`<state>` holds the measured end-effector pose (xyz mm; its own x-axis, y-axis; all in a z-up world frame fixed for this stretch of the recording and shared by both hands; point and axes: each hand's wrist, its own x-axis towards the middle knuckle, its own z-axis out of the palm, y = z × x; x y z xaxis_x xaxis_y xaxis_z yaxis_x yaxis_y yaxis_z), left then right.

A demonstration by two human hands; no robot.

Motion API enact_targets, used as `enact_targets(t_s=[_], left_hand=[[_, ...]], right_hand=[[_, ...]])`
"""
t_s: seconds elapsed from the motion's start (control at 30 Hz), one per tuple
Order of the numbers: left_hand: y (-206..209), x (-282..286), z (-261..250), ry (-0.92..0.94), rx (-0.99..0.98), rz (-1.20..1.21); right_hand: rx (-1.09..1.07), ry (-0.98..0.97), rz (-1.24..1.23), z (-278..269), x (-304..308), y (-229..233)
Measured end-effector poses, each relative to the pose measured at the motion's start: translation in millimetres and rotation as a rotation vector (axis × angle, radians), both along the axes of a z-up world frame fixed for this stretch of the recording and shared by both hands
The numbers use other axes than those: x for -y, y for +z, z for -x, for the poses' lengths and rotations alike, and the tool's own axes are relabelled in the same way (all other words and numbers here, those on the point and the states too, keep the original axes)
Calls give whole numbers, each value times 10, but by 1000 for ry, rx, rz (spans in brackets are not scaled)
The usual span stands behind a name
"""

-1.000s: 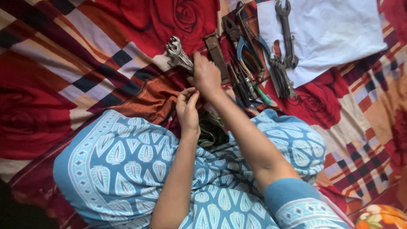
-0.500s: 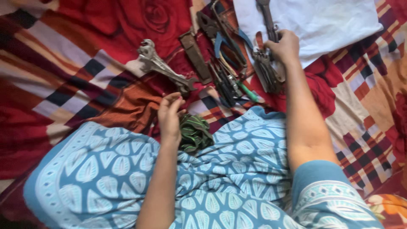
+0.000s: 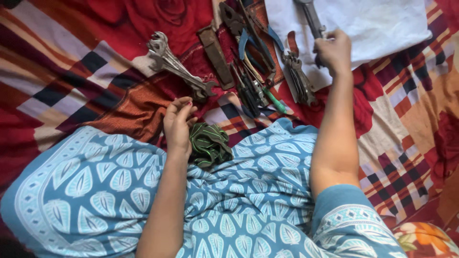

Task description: The person sits cross-legged and organizes a collection of hand tools, including wrenches, pliers, and a metal file, by picking them up and placing them into a white paper bag. The person also handles a green patterned cloth and a small wooden block during the process.

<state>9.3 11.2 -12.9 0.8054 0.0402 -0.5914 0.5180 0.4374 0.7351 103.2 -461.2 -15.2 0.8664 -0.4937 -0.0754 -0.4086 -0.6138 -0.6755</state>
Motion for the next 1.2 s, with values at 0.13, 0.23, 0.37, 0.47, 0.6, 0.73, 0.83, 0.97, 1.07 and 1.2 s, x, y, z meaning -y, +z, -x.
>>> enact_targets(t_s=[0.13,0.23,0.37,0.47,0.6,0.73,0.83,0.97,1.07,1.2], left_hand=[[29,-25,16,45,25,35],[30,-17,7,46,16,39],[6,23,59,40,69,80],[6,3,38,51,63,86],[24,-25,65,44,61,61],[50,-31,45,35,36,57],[42,-10,35,44,53,57],[-10,38,42,18,64,39],[-26,9,53,12,75,35],[-43,-28,66,23,61,25]], right_hand=[[4,-9,-30,119,-380,707],[85,85,-244,97,-803,1087],[116,302,-406,-184,-1528,971],[265,462,-186,-510,-2227,515],[375,395,22,-885,-3028,-26],[286,355,-3,-978,-3367,-93],[305,438,81,-892,-3335,127],[307,502,-101,-526,-2546,578],[202,457,66,-160,-1644,786],[53,412,346,507,-584,537]])
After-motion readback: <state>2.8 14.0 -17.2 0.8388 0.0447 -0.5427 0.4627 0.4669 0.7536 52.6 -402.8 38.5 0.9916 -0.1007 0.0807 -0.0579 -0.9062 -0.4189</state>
